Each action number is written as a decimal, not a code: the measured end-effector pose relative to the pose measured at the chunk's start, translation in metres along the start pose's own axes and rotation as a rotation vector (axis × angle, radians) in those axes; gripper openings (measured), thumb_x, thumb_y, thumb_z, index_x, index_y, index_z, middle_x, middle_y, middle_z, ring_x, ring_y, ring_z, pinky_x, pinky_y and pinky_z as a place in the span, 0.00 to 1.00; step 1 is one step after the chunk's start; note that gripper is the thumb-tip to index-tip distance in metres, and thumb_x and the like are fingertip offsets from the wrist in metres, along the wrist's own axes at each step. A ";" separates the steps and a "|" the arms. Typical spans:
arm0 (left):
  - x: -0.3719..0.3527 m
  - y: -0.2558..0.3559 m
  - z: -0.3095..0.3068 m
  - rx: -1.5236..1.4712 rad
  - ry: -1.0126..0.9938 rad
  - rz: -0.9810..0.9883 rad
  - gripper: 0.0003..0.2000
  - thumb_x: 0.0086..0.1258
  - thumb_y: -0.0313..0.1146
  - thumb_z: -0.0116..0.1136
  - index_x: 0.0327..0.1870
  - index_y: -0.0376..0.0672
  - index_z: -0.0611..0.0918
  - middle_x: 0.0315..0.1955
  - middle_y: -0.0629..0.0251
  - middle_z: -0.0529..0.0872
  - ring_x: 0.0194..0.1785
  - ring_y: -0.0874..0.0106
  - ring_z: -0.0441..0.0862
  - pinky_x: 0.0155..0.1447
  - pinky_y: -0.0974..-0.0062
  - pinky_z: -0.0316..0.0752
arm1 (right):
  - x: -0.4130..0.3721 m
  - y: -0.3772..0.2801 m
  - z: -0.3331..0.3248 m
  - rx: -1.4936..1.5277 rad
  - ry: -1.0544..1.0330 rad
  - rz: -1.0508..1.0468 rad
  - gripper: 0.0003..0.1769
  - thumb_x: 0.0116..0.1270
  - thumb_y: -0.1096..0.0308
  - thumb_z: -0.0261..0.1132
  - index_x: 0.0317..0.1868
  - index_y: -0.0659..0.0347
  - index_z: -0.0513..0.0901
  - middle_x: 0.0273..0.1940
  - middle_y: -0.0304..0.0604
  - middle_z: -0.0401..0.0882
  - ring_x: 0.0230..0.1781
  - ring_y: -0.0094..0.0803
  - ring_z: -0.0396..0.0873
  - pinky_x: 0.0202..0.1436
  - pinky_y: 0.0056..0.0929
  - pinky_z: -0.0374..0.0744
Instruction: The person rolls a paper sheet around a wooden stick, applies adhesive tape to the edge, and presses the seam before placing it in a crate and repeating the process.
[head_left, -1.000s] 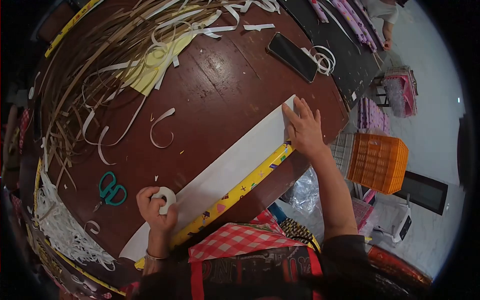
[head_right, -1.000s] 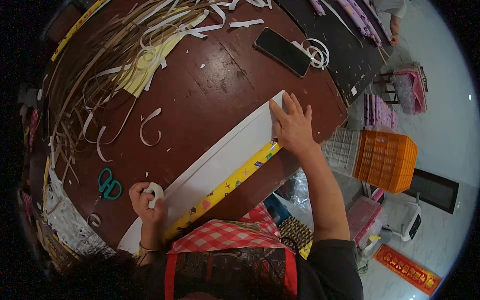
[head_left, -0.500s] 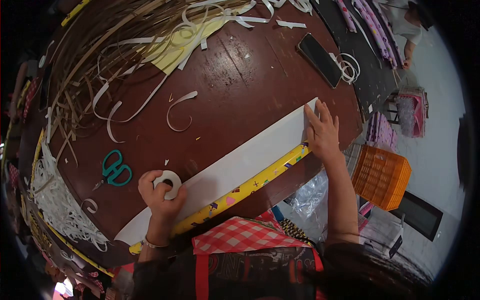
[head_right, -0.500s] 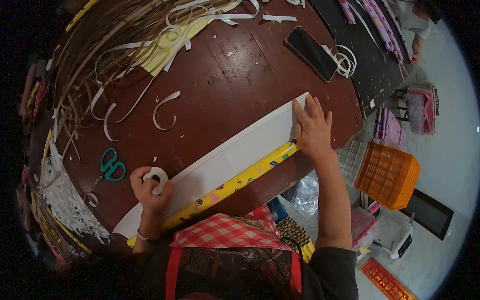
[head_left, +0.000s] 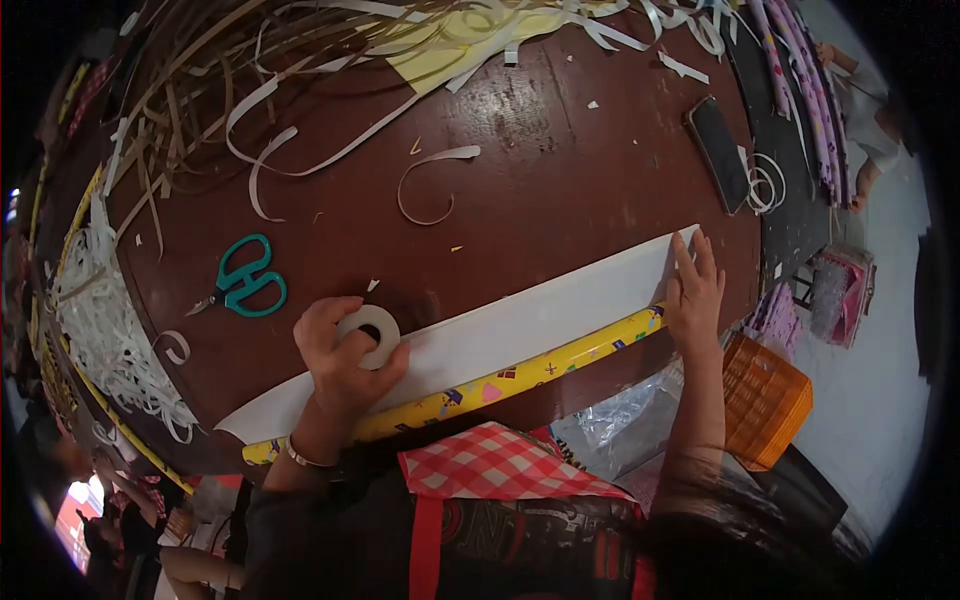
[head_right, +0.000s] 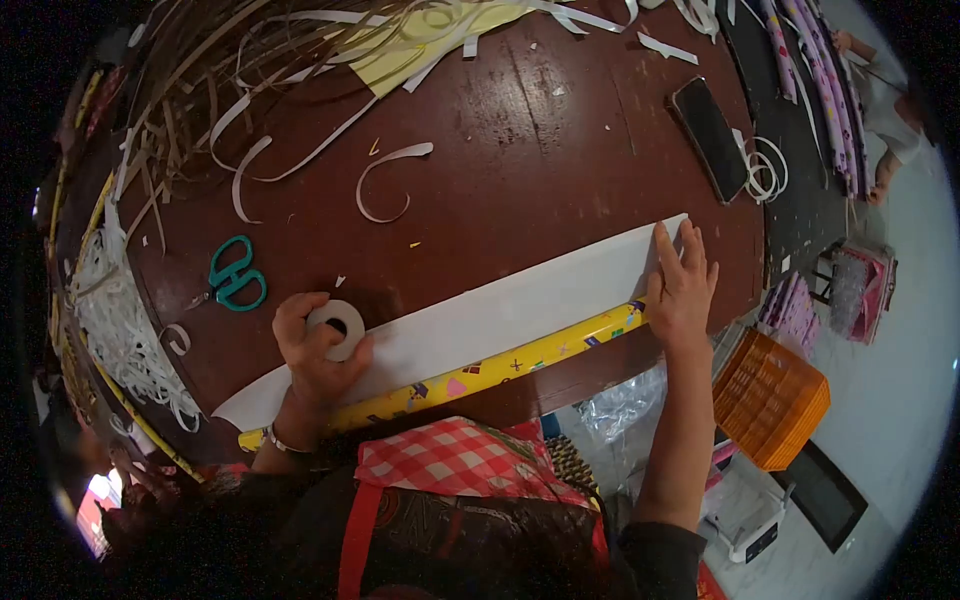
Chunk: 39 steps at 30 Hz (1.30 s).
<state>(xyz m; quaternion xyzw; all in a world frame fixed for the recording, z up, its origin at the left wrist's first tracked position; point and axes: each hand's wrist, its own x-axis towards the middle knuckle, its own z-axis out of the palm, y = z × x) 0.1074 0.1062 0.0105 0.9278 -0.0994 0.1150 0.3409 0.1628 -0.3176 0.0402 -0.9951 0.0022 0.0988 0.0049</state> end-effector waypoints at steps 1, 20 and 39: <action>0.000 0.000 -0.001 0.007 0.002 -0.014 0.17 0.38 0.34 0.73 0.19 0.46 0.71 0.46 0.57 0.78 0.49 0.57 0.75 0.51 0.60 0.66 | 0.000 0.001 0.000 0.009 0.002 0.005 0.30 0.63 0.71 0.52 0.68 0.46 0.70 0.72 0.49 0.56 0.75 0.48 0.51 0.71 0.65 0.49; 0.001 0.000 -0.001 0.059 -0.023 0.005 0.16 0.39 0.38 0.73 0.21 0.47 0.73 0.46 0.61 0.78 0.49 0.61 0.75 0.49 0.63 0.62 | 0.002 0.010 0.004 0.029 0.013 -0.047 0.30 0.66 0.70 0.49 0.69 0.46 0.68 0.73 0.48 0.55 0.75 0.48 0.52 0.72 0.63 0.48; 0.002 0.002 0.001 0.053 -0.025 0.014 0.16 0.37 0.35 0.72 0.18 0.46 0.72 0.45 0.58 0.78 0.47 0.57 0.75 0.47 0.61 0.65 | 0.003 -0.016 -0.012 -0.252 0.031 -0.023 0.27 0.63 0.70 0.59 0.64 0.47 0.73 0.71 0.47 0.57 0.75 0.51 0.49 0.71 0.64 0.50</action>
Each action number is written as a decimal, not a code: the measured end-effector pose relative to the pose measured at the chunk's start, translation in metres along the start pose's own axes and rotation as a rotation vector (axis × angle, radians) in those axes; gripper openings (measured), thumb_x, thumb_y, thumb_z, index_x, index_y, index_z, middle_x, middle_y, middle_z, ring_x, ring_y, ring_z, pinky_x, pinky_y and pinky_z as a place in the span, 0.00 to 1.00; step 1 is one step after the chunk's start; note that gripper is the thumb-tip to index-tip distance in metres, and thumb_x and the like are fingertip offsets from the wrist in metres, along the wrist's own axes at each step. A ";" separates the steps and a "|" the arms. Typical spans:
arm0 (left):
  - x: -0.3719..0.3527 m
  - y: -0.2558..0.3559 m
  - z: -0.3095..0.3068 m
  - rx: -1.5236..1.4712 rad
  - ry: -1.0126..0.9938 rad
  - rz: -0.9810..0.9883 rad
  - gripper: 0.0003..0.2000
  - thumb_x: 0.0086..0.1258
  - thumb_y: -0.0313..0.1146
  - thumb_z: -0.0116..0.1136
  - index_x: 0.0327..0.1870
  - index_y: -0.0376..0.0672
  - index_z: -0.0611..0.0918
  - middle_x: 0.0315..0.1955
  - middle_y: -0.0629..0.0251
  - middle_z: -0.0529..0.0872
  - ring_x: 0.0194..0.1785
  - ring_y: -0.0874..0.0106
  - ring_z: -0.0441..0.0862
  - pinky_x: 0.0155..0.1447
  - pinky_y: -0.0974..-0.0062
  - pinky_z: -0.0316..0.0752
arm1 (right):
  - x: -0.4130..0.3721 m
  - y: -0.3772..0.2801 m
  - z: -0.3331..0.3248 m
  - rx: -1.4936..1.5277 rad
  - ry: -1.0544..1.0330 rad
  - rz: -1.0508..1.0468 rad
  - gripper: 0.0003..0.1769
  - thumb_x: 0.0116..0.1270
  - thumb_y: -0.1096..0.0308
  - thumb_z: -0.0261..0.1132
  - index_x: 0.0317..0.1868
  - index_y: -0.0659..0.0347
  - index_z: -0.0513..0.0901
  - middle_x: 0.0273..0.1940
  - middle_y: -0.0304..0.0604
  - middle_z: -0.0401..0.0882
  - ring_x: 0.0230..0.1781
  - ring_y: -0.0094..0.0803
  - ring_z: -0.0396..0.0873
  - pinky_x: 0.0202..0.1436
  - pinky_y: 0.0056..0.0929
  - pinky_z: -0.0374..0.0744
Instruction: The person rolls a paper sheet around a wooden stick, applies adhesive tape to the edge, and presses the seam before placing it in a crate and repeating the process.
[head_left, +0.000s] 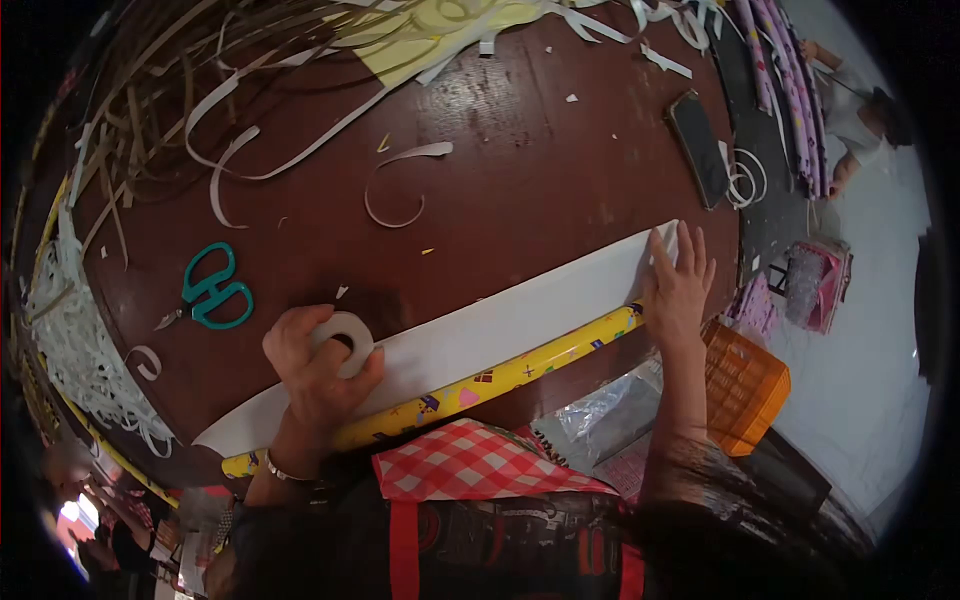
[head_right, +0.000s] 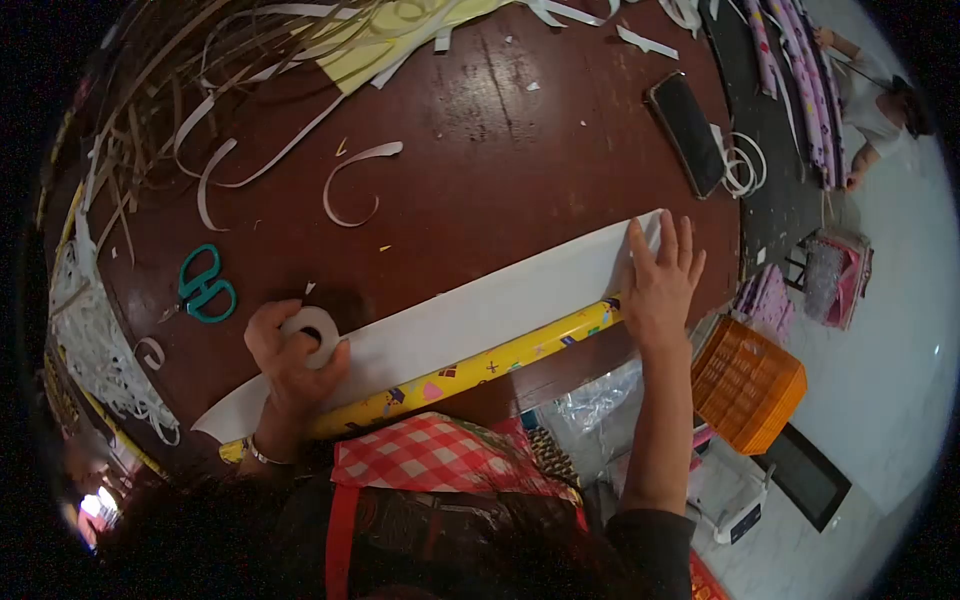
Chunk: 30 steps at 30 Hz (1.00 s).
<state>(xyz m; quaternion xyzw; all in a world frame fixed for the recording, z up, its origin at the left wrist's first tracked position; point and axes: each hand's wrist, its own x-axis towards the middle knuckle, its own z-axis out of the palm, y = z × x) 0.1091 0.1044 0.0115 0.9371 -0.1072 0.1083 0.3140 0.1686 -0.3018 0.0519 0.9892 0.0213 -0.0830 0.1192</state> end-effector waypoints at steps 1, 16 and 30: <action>0.000 0.000 0.000 -0.020 0.001 0.015 0.16 0.37 0.35 0.72 0.18 0.46 0.72 0.45 0.58 0.78 0.47 0.57 0.75 0.47 0.61 0.65 | 0.000 -0.001 0.000 -0.008 0.029 -0.029 0.27 0.61 0.72 0.61 0.62 0.48 0.75 0.70 0.47 0.60 0.74 0.50 0.52 0.71 0.63 0.52; 0.000 0.004 -0.001 0.059 0.012 -0.002 0.17 0.37 0.33 0.72 0.20 0.46 0.71 0.46 0.56 0.78 0.50 0.55 0.75 0.50 0.58 0.66 | -0.020 -0.065 -0.004 0.539 0.291 -0.320 0.20 0.53 0.74 0.65 0.50 0.67 0.79 0.55 0.54 0.75 0.59 0.53 0.72 0.61 0.46 0.73; -0.002 0.001 -0.001 0.052 -0.007 0.000 0.16 0.38 0.35 0.72 0.19 0.47 0.71 0.47 0.60 0.78 0.52 0.58 0.74 0.53 0.60 0.63 | -0.036 -0.112 -0.014 0.637 0.140 -0.608 0.22 0.59 0.63 0.66 0.50 0.68 0.79 0.56 0.55 0.74 0.58 0.53 0.73 0.61 0.47 0.73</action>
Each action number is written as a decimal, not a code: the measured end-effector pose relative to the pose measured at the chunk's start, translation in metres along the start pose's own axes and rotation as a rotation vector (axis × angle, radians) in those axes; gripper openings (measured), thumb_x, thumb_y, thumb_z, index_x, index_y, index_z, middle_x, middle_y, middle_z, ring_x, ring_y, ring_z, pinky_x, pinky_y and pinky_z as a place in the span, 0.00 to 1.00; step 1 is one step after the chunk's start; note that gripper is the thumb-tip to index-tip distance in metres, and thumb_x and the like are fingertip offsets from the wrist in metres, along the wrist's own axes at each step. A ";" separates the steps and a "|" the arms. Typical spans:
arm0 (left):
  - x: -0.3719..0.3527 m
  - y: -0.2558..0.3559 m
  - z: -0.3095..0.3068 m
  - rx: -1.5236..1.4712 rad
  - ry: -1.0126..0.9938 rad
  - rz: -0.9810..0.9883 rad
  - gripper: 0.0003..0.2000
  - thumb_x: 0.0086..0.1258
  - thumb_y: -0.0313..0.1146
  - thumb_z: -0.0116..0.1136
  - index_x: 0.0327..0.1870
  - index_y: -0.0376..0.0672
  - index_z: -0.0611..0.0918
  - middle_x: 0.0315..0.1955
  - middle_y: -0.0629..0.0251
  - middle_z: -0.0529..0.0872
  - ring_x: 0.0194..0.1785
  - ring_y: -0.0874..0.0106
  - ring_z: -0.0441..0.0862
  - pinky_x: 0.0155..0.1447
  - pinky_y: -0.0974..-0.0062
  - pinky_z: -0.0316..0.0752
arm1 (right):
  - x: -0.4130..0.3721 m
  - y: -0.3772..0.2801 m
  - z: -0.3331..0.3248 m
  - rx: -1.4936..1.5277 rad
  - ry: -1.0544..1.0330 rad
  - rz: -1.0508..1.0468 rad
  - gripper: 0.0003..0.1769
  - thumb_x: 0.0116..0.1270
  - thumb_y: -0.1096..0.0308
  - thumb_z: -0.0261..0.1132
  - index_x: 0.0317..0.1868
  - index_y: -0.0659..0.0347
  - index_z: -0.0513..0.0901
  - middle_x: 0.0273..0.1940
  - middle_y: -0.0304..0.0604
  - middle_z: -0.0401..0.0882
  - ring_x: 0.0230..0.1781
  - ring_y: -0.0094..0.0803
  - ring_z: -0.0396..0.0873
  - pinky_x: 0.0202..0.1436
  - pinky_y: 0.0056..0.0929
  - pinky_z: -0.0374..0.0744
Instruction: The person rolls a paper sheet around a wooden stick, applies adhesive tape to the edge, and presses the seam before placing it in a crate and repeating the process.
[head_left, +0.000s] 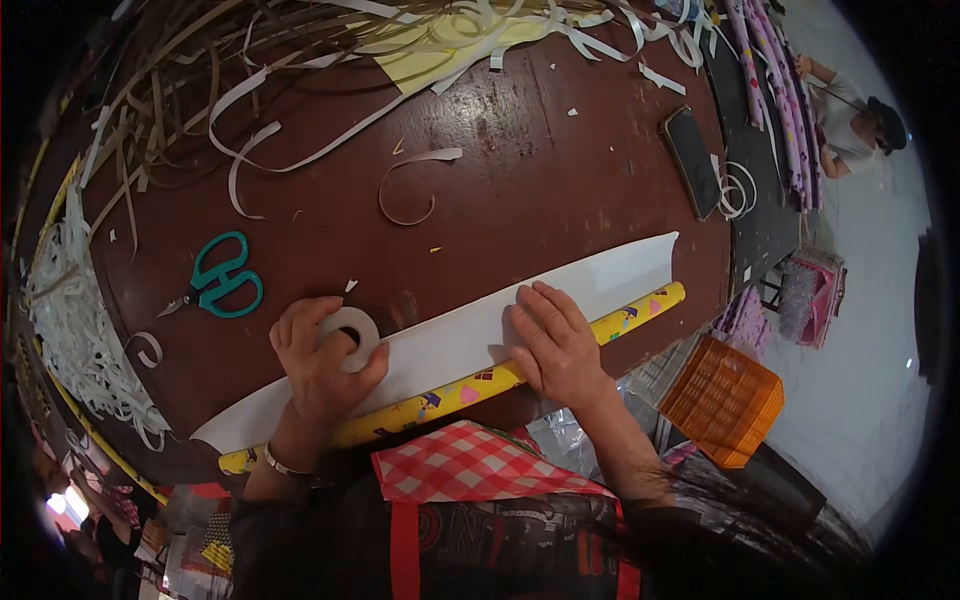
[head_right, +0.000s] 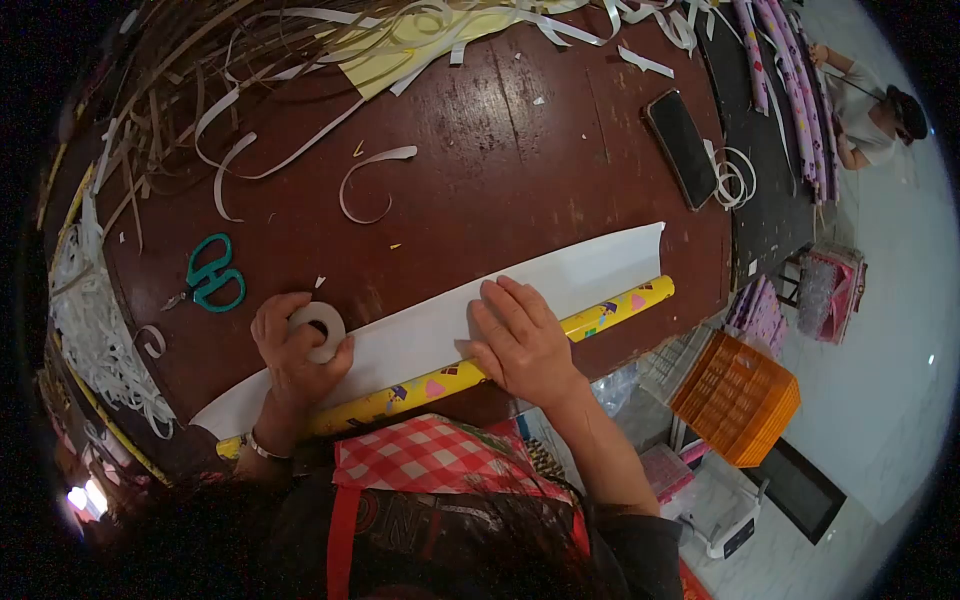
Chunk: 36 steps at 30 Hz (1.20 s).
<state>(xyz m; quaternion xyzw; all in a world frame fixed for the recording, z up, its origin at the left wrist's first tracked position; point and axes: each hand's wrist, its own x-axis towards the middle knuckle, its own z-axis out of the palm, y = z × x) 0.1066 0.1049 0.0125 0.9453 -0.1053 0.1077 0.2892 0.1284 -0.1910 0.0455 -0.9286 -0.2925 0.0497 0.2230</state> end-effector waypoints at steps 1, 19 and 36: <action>0.000 0.000 -0.001 0.001 0.004 -0.004 0.16 0.38 0.35 0.72 0.19 0.47 0.71 0.47 0.60 0.78 0.52 0.58 0.74 0.53 0.60 0.63 | 0.000 0.000 -0.001 0.009 -0.009 0.011 0.22 0.59 0.65 0.65 0.52 0.70 0.79 0.57 0.56 0.74 0.59 0.54 0.72 0.63 0.46 0.72; 0.000 -0.015 -0.041 -0.013 -0.210 -0.085 0.20 0.39 0.49 0.73 0.15 0.45 0.76 0.53 0.59 0.77 0.61 0.54 0.70 0.59 0.55 0.61 | 0.001 -0.001 0.000 -0.058 -0.073 0.041 0.21 0.58 0.67 0.64 0.51 0.68 0.80 0.60 0.54 0.74 0.61 0.49 0.73 0.64 0.47 0.70; -0.066 -0.045 -0.081 0.204 -0.070 -0.203 0.25 0.43 0.56 0.71 0.19 0.45 0.72 0.54 0.57 0.77 0.63 0.50 0.69 0.63 0.40 0.55 | 0.003 -0.001 0.003 -0.077 -0.054 0.005 0.19 0.59 0.70 0.62 0.49 0.72 0.81 0.59 0.56 0.75 0.60 0.52 0.73 0.65 0.45 0.70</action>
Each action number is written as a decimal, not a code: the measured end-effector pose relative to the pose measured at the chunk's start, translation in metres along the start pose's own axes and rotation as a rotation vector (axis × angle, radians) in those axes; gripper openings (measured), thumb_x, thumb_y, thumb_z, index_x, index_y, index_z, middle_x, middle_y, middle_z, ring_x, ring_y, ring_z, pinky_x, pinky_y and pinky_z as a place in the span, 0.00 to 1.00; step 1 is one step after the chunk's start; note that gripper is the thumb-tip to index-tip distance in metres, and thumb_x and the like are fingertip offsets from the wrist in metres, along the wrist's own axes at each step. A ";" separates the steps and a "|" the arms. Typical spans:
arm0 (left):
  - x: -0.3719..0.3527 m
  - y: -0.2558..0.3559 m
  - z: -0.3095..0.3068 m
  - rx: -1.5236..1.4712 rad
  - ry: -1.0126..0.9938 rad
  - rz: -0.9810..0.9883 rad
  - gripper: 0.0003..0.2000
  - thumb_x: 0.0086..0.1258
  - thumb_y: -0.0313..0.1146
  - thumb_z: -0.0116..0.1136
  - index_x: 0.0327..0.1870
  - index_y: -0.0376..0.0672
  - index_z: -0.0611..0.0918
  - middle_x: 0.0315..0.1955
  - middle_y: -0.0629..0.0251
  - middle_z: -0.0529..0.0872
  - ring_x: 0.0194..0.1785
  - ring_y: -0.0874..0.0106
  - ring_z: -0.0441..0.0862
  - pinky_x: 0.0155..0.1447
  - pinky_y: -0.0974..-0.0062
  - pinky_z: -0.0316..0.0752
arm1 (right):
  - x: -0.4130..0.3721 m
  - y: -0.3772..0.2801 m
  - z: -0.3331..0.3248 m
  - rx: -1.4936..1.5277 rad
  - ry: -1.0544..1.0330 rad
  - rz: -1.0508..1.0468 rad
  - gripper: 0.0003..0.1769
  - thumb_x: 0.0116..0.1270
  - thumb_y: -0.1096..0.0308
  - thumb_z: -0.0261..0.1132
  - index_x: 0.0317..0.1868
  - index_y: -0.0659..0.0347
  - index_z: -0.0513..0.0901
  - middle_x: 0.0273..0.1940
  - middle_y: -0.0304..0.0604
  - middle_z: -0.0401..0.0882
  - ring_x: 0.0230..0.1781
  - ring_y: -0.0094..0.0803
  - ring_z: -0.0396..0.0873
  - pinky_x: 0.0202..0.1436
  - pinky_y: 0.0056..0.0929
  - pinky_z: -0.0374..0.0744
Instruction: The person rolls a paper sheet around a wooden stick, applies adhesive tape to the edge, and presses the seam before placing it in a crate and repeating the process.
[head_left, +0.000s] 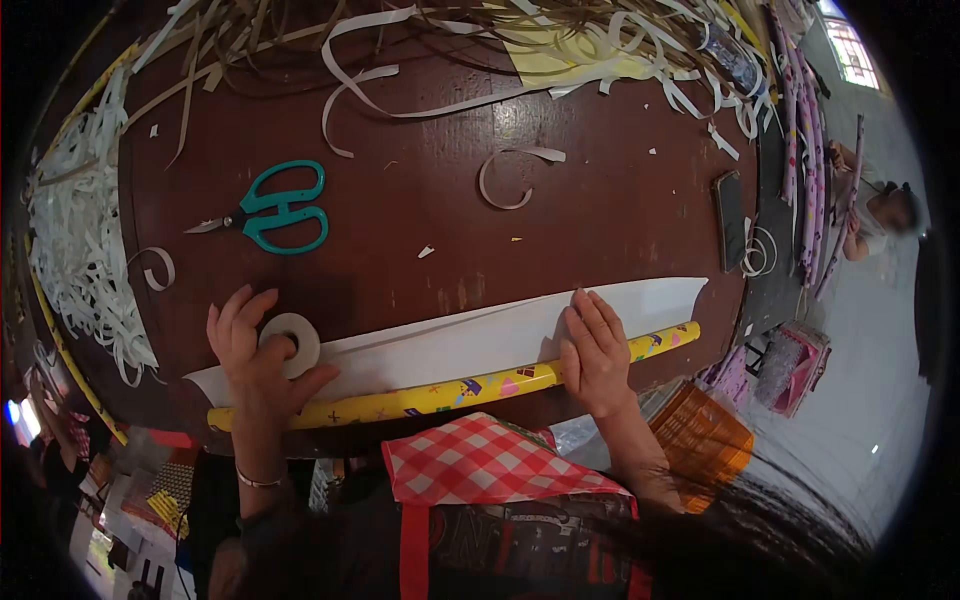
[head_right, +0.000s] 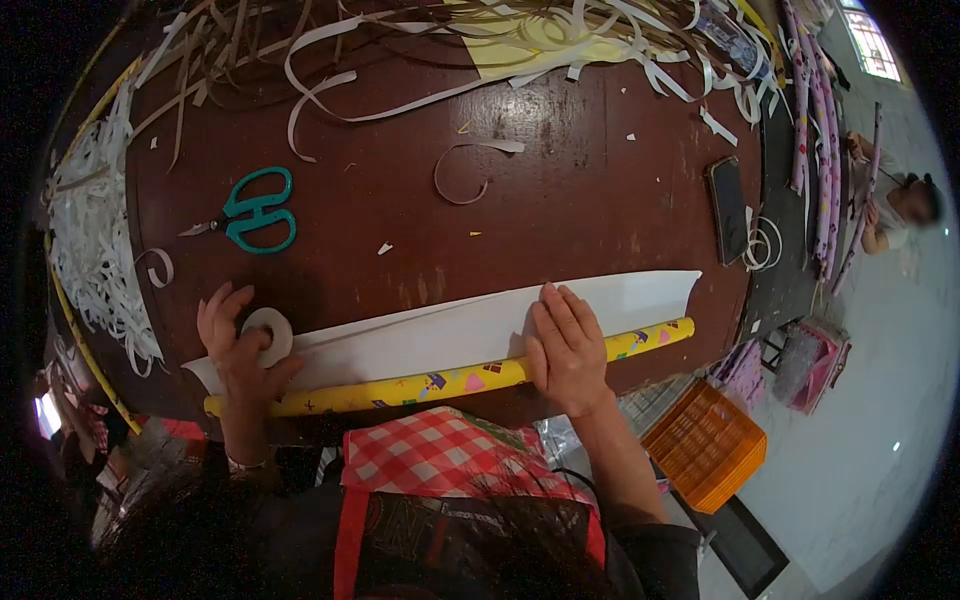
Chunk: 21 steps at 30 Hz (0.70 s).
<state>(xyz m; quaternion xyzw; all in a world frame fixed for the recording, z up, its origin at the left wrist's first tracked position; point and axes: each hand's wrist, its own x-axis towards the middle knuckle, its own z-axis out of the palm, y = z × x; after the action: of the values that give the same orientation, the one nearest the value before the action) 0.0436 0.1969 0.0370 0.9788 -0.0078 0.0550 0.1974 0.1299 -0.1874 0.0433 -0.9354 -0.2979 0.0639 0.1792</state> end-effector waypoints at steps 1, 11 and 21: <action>-0.003 -0.002 -0.001 0.003 0.002 -0.006 0.25 0.43 0.56 0.71 0.19 0.45 0.72 0.54 0.57 0.77 0.63 0.50 0.69 0.63 0.40 0.55 | 0.000 0.000 0.000 -0.006 -0.002 0.001 0.19 0.59 0.70 0.62 0.49 0.72 0.80 0.60 0.56 0.74 0.61 0.52 0.72 0.65 0.45 0.70; -0.018 -0.015 -0.012 0.086 0.055 -0.124 0.21 0.41 0.45 0.74 0.21 0.43 0.73 0.57 0.54 0.76 0.65 0.49 0.68 0.65 0.41 0.54 | -0.003 0.002 0.001 -0.013 -0.009 -0.010 0.19 0.61 0.69 0.61 0.50 0.72 0.80 0.61 0.57 0.73 0.61 0.53 0.72 0.64 0.47 0.70; -0.021 -0.013 -0.010 0.011 0.091 -0.203 0.16 0.43 0.36 0.72 0.23 0.40 0.73 0.57 0.50 0.76 0.65 0.46 0.67 0.65 0.48 0.58 | 0.000 0.001 0.002 0.000 -0.016 -0.012 0.18 0.62 0.71 0.58 0.50 0.73 0.80 0.60 0.58 0.73 0.60 0.55 0.72 0.64 0.47 0.71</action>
<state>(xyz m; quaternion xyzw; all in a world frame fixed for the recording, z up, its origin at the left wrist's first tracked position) 0.0225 0.2128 0.0392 0.9721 0.1008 0.0793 0.1965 0.1300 -0.1876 0.0416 -0.9331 -0.3048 0.0705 0.1771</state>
